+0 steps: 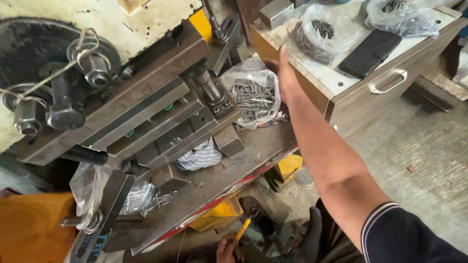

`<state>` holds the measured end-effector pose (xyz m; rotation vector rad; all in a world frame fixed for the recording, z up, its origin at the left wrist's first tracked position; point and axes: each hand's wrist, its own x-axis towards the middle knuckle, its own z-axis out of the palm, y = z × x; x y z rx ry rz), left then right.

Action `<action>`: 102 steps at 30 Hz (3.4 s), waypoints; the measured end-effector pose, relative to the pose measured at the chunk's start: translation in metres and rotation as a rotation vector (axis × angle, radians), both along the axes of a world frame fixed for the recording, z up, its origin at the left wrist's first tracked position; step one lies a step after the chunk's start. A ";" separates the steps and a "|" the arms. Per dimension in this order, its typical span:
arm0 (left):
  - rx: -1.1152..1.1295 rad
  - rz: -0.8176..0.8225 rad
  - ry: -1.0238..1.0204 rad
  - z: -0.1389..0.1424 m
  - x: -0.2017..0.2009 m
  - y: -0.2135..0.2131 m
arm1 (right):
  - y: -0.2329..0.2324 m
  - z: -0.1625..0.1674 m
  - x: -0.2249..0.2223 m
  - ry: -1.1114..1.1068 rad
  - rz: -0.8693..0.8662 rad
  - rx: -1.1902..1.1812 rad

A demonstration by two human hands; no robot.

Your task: The person sits on the floor and operates a manual press machine. They repeatedly place small metal pieces into the press, use a yellow plastic tool to assist with positioning, and remove the processed pieces.

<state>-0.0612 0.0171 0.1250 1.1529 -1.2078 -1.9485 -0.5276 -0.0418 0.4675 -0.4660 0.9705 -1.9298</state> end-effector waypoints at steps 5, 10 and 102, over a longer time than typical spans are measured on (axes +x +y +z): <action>0.071 0.052 -0.118 -0.003 -0.003 -0.003 | -0.002 0.005 0.010 0.652 -0.170 0.283; 0.131 0.088 -0.031 -0.007 -0.012 -0.003 | -0.009 0.003 0.004 0.550 -0.326 0.341; 0.098 0.047 -0.007 -0.005 0.063 0.015 | 0.069 -0.103 0.226 1.671 -0.175 0.157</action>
